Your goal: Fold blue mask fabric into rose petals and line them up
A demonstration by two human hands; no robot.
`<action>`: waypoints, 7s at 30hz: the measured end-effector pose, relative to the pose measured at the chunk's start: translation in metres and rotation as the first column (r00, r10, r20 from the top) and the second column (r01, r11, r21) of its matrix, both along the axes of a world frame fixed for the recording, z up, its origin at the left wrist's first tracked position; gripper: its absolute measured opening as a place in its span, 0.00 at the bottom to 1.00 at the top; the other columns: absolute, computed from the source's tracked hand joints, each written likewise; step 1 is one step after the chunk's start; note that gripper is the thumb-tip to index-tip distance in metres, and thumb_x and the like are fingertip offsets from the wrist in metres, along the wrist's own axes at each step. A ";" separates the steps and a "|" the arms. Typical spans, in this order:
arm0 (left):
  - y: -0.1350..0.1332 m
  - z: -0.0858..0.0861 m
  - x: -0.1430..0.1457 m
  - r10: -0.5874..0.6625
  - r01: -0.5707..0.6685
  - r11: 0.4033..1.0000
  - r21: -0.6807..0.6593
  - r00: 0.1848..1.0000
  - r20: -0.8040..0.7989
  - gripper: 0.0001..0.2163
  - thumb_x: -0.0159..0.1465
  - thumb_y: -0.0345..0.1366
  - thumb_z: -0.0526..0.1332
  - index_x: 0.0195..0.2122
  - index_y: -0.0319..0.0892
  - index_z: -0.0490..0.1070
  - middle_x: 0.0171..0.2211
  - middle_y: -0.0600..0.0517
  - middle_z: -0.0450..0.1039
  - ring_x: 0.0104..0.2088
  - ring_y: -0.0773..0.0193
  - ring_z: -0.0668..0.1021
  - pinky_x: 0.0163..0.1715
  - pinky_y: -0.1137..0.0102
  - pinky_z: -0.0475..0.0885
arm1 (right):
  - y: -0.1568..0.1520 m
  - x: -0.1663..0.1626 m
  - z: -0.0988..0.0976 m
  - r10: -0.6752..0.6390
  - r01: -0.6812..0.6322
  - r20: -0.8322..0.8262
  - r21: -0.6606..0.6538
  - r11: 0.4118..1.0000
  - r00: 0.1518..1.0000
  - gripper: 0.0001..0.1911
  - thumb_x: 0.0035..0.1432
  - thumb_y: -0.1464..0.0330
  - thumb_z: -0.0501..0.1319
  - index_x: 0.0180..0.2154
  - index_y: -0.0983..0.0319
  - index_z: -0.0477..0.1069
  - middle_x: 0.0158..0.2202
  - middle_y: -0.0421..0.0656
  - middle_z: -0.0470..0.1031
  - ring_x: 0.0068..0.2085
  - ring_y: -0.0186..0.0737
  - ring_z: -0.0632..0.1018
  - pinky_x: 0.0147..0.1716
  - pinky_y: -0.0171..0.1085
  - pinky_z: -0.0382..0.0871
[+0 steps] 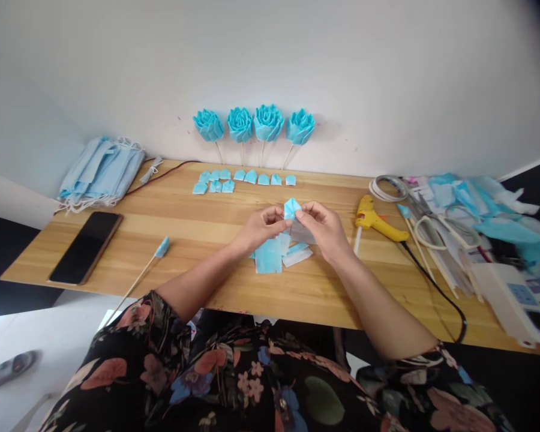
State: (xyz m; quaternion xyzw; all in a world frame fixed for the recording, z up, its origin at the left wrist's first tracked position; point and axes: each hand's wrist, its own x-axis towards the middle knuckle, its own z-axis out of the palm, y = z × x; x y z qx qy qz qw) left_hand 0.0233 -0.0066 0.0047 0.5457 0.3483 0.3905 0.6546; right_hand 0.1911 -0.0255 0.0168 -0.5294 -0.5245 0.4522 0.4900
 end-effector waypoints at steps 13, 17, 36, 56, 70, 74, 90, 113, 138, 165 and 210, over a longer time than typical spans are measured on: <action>0.002 0.001 -0.003 0.066 -0.066 0.998 0.004 0.997 -0.028 0.14 0.55 0.44 0.68 0.28 0.39 0.67 0.22 0.59 0.62 0.23 0.74 0.63 0.26 0.74 0.59 | 0.001 0.008 0.001 0.059 -0.059 0.008 0.021 0.998 0.998 0.15 0.56 0.54 0.63 0.28 0.59 0.72 0.28 0.40 0.71 0.33 0.37 0.70 0.37 0.38 0.65; 0.002 0.000 -0.002 0.068 -0.065 0.997 0.049 0.996 -0.051 0.16 0.54 0.46 0.69 0.26 0.38 0.67 0.23 0.58 0.63 0.25 0.74 0.64 0.26 0.74 0.58 | -0.001 0.004 0.000 0.143 -0.141 0.060 -0.028 0.990 0.988 0.12 0.52 0.57 0.66 0.32 0.59 0.73 0.30 0.38 0.72 0.32 0.36 0.70 0.36 0.37 0.65; 0.004 -0.001 -0.006 0.053 -0.049 0.998 0.047 0.996 -0.071 0.16 0.54 0.46 0.69 0.27 0.38 0.68 0.24 0.57 0.65 0.25 0.73 0.65 0.26 0.74 0.59 | 0.009 0.016 -0.005 0.065 -0.075 -0.178 -0.048 0.996 0.982 0.22 0.59 0.48 0.59 0.40 0.58 0.77 0.34 0.40 0.73 0.35 0.36 0.72 0.40 0.37 0.67; 0.006 -0.002 -0.004 0.126 -0.125 0.992 0.015 0.992 -0.023 0.17 0.51 0.48 0.71 0.29 0.38 0.74 0.20 0.58 0.63 0.22 0.74 0.61 0.23 0.74 0.56 | 0.012 0.014 -0.009 -0.046 0.032 -0.323 -0.048 0.998 0.945 0.28 0.52 0.41 0.63 0.23 0.60 0.71 0.21 0.39 0.68 0.24 0.32 0.68 0.33 0.37 0.72; 0.005 -0.006 -0.002 0.094 -0.081 0.985 0.155 0.993 -0.075 0.17 0.54 0.48 0.70 0.27 0.37 0.73 0.24 0.55 0.68 0.26 0.71 0.67 0.27 0.73 0.60 | 0.002 0.003 -0.013 0.180 -0.182 -0.170 0.006 0.983 0.969 0.27 0.50 0.63 0.70 0.53 0.54 0.71 0.43 0.41 0.78 0.45 0.40 0.78 0.49 0.42 0.73; 0.004 -0.007 -0.002 0.062 -0.043 0.980 0.195 0.994 -0.093 0.14 0.57 0.46 0.68 0.30 0.38 0.75 0.24 0.55 0.68 0.26 0.71 0.66 0.27 0.73 0.60 | 0.003 0.003 -0.012 0.130 -0.133 -0.158 -0.006 0.991 0.979 0.25 0.52 0.65 0.67 0.52 0.55 0.71 0.41 0.40 0.77 0.43 0.39 0.78 0.48 0.42 0.73; 0.004 0.002 -0.005 0.074 -0.053 0.979 0.199 0.992 -0.102 0.14 0.60 0.46 0.65 0.31 0.38 0.72 0.27 0.54 0.70 0.29 0.70 0.70 0.32 0.72 0.64 | 0.006 0.005 -0.020 0.176 -0.197 0.167 0.119 0.973 0.970 0.31 0.49 0.71 0.62 0.57 0.55 0.67 0.30 0.36 0.68 0.30 0.36 0.71 0.34 0.40 0.69; 0.013 -0.013 -0.006 0.156 -0.151 0.987 -0.048 0.978 0.136 0.14 0.57 0.45 0.68 0.30 0.39 0.70 0.20 0.57 0.66 0.21 0.73 0.66 0.24 0.73 0.60 | 0.004 0.007 -0.012 0.233 -0.233 -0.085 0.000 0.972 0.969 0.27 0.53 0.61 0.68 0.55 0.54 0.70 0.42 0.42 0.79 0.42 0.42 0.78 0.43 0.43 0.73; 0.008 -0.004 -0.006 0.067 -0.063 0.992 0.112 0.997 -0.030 0.08 0.57 0.39 0.65 0.30 0.39 0.71 0.25 0.56 0.67 0.27 0.71 0.67 0.29 0.72 0.62 | 0.003 0.006 -0.012 0.196 -0.205 0.098 0.094 0.974 0.976 0.24 0.55 0.65 0.65 0.54 0.55 0.72 0.33 0.39 0.75 0.32 0.36 0.74 0.34 0.39 0.70; 0.005 -0.005 -0.004 0.044 -0.044 0.999 0.010 0.997 0.064 0.13 0.57 0.43 0.68 0.27 0.40 0.69 0.21 0.57 0.64 0.24 0.72 0.65 0.28 0.72 0.60 | 0.003 0.004 -0.009 0.230 -0.232 0.033 0.068 0.970 0.973 0.25 0.52 0.67 0.65 0.53 0.55 0.70 0.30 0.36 0.70 0.29 0.34 0.70 0.29 0.36 0.64; 0.005 0.002 -0.005 0.164 -0.163 0.985 0.062 0.986 -0.009 0.12 0.54 0.41 0.68 0.24 0.39 0.69 0.19 0.58 0.63 0.22 0.73 0.64 0.25 0.73 0.58 | 0.004 0.009 -0.013 0.230 -0.261 0.223 0.123 0.957 0.947 0.24 0.56 0.64 0.64 0.55 0.56 0.70 0.31 0.38 0.73 0.33 0.37 0.74 0.36 0.40 0.70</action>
